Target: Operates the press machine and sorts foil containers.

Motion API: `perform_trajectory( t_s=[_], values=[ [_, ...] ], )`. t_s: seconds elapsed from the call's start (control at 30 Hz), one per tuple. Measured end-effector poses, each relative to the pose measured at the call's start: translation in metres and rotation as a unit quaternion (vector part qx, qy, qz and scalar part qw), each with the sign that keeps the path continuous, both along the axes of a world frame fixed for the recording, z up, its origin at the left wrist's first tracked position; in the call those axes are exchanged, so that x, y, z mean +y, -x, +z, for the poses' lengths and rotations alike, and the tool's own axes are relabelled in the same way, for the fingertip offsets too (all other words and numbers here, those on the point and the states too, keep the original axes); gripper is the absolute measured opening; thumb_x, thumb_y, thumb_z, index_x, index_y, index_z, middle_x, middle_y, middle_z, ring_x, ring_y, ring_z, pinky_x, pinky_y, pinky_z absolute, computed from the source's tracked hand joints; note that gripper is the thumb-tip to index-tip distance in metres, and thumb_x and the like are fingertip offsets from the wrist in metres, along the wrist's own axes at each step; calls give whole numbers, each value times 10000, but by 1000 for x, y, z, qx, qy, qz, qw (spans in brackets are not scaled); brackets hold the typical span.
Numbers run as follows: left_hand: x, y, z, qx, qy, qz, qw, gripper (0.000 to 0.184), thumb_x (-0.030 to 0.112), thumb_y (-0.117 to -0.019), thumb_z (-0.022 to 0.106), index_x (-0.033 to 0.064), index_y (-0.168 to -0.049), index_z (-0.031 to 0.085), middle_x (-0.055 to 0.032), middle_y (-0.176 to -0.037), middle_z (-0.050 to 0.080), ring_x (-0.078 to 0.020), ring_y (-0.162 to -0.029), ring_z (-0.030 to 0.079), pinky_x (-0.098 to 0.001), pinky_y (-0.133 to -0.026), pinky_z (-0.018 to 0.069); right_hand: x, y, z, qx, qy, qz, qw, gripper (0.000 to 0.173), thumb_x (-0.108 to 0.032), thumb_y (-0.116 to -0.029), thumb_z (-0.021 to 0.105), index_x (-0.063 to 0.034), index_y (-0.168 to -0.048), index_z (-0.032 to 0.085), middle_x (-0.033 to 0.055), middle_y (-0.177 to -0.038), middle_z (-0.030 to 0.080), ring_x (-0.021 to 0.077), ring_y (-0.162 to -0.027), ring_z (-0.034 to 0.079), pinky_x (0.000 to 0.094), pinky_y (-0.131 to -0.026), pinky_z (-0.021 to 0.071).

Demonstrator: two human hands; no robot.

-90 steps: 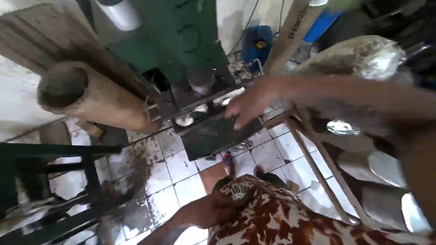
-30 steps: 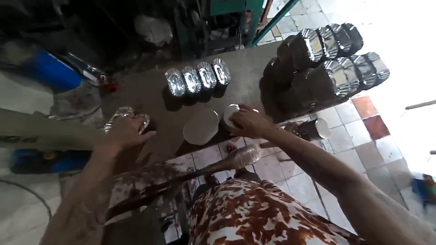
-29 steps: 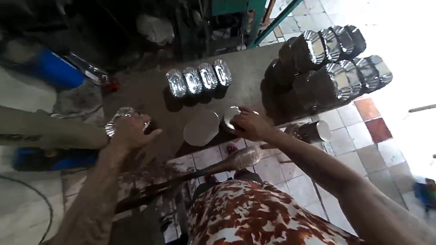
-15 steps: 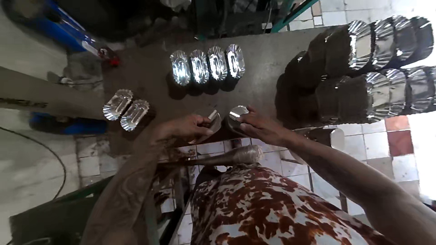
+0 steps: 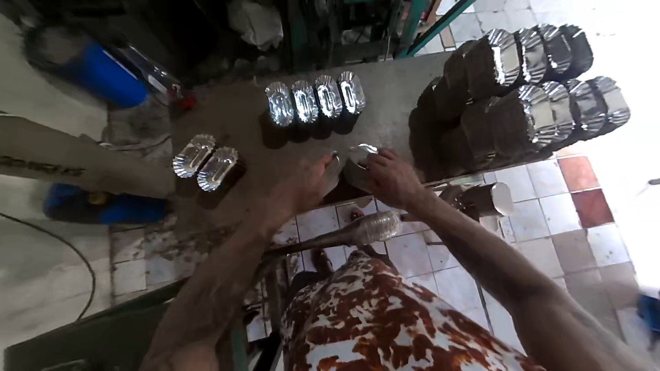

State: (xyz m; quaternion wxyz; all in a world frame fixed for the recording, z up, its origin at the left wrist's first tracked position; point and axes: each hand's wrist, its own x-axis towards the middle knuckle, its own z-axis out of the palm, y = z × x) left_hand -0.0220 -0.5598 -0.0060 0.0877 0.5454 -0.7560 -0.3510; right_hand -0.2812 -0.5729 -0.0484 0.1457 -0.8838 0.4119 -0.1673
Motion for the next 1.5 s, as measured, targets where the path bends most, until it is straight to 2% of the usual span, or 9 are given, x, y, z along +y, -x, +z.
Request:
perform_trajectory(
  t_s=[0.17, 0.37, 0.43, 0.6, 0.87, 1.07, 1.17, 1.33, 1.5],
  values=[
    [100, 3, -25, 485, -121, 313, 808, 225, 80, -922, 434, 170, -1040, 603, 58, -852, 680, -31, -720, 663, -256, -619, 583, 75, -56, 16, -475, -402, -173, 763, 325, -192, -1080, 362, -145, -1316, 581, 6, -1021, 694, 92, -826, 681, 327, -695, 605],
    [137, 31, -74, 703, -208, 389, 558, 258, 134, -864, 448, 221, -760, 667, 35, -725, 701, -61, -670, 683, -278, -614, 591, 83, -47, -10, -430, -632, -21, 644, 243, -59, -981, 525, -98, -1190, 644, 13, -940, 714, 94, -821, 679, 328, -781, 591],
    [134, 41, -110, 699, -229, 337, 588, 212, 189, -859, 504, 226, -812, 707, 58, -755, 715, -35, -696, 684, -258, -647, 589, 83, -37, -32, -422, -599, -7, 681, 201, -56, -967, 555, -85, -1126, 674, 1, -893, 707, 69, -765, 653, 300, -729, 572],
    [80, 62, -238, 124, -259, 100, 953, 382, 232, -1086, 485, -40, -1327, 601, -224, -1308, 631, -324, -1245, 593, -503, -1082, 451, 98, 57, -105, 65, -390, 120, 911, 321, -85, -1008, 535, 55, -1275, 647, 253, -1251, 660, 385, -1208, 628, 527, -1065, 487],
    [76, 41, -123, 65, -429, 237, 869, 513, 413, -1090, 423, 5, -1314, 638, -216, -1326, 624, -326, -1229, 592, -527, -1042, 440, 152, 102, -143, 225, -484, 104, 839, 360, -184, -1056, 522, 18, -1334, 629, 255, -1311, 640, 410, -1264, 595, 520, -1094, 459],
    [155, -59, -77, 164, -163, 341, 911, 456, 379, -1102, 427, 10, -1186, 682, -180, -1081, 692, -278, -988, 663, -507, -899, 529, 118, 74, -136, 232, -485, 227, 812, 367, -261, -1032, 564, -56, -1317, 669, 191, -1314, 654, 337, -1262, 603, 488, -1116, 451],
    [210, -108, -10, 292, -49, 474, 829, 514, 378, -1106, 351, 78, -1503, 477, -112, -1334, 636, -153, -1154, 634, -387, -1006, 528, 92, 41, -138, 206, -490, 242, 812, 363, -258, -1013, 596, -58, -1302, 685, 181, -1297, 672, 310, -1224, 634, 483, -1102, 471],
    [237, -217, 30, 404, 203, 665, 595, 389, 286, -1132, 283, 95, -1380, 514, -19, -1201, 622, -61, -1064, 606, -278, -922, 533, 96, -40, -124, 35, -420, 236, 876, 270, -91, -932, 634, 52, -1149, 704, 209, -1129, 703, 276, -1036, 689, 445, -948, 563],
    [323, -229, -22, 0, 116, 682, 722, 629, 434, -1127, 239, -53, -1445, 477, -303, -1413, 538, -399, -1338, 526, -576, -1123, 402, 139, -156, -98, -53, -369, 264, 890, 224, -61, -925, 625, 38, -1109, 707, 161, -1060, 718, 199, -965, 701, 380, -888, 588]
  ],
)
